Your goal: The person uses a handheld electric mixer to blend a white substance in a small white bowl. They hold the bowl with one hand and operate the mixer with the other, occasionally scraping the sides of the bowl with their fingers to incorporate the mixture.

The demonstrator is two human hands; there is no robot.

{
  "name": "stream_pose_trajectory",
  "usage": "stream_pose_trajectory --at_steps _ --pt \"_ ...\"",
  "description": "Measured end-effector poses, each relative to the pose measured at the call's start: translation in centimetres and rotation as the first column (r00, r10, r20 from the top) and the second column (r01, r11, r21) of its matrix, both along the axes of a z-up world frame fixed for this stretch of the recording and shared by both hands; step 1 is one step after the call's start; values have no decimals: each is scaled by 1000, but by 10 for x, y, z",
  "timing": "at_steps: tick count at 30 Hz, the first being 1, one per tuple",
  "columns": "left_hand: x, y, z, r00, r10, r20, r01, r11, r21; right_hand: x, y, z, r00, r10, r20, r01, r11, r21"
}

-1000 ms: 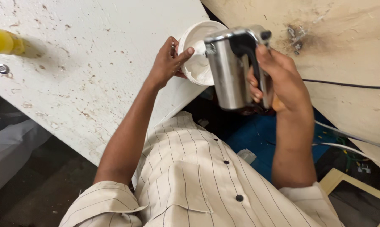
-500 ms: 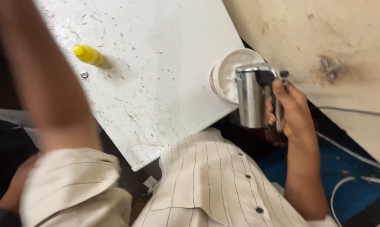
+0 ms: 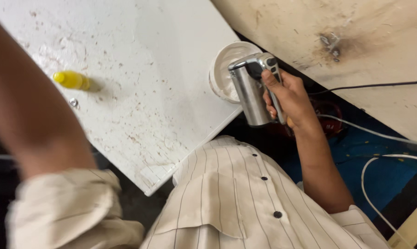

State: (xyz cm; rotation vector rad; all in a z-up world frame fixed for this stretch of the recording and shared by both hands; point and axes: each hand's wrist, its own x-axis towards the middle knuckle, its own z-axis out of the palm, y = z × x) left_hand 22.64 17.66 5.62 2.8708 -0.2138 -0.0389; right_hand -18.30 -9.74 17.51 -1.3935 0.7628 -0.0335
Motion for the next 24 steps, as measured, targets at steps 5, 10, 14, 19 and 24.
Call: stream_pose_trajectory --at_steps 5,10,14,19,24 --pt "-53 -65 30 883 -395 -252 231 836 -499 1 -7 1 1000 -20 9 20 1000 11" --pt "-208 -130 -58 707 -500 -501 70 753 -654 -2 -14 -2 999 -33 15 33 999 11" --pt "-233 -137 -52 789 -414 -453 36 768 -639 -2 -13 -2 1000 0 27 0 1000 -14" --pt "-246 -125 -36 754 -452 -477 -78 660 -748 -8 -19 -3 997 65 49 -62 997 -50" --pt "-255 -123 -64 787 -436 -436 -166 531 -831 -10 -27 -13 987 149 54 -139 979 -150"
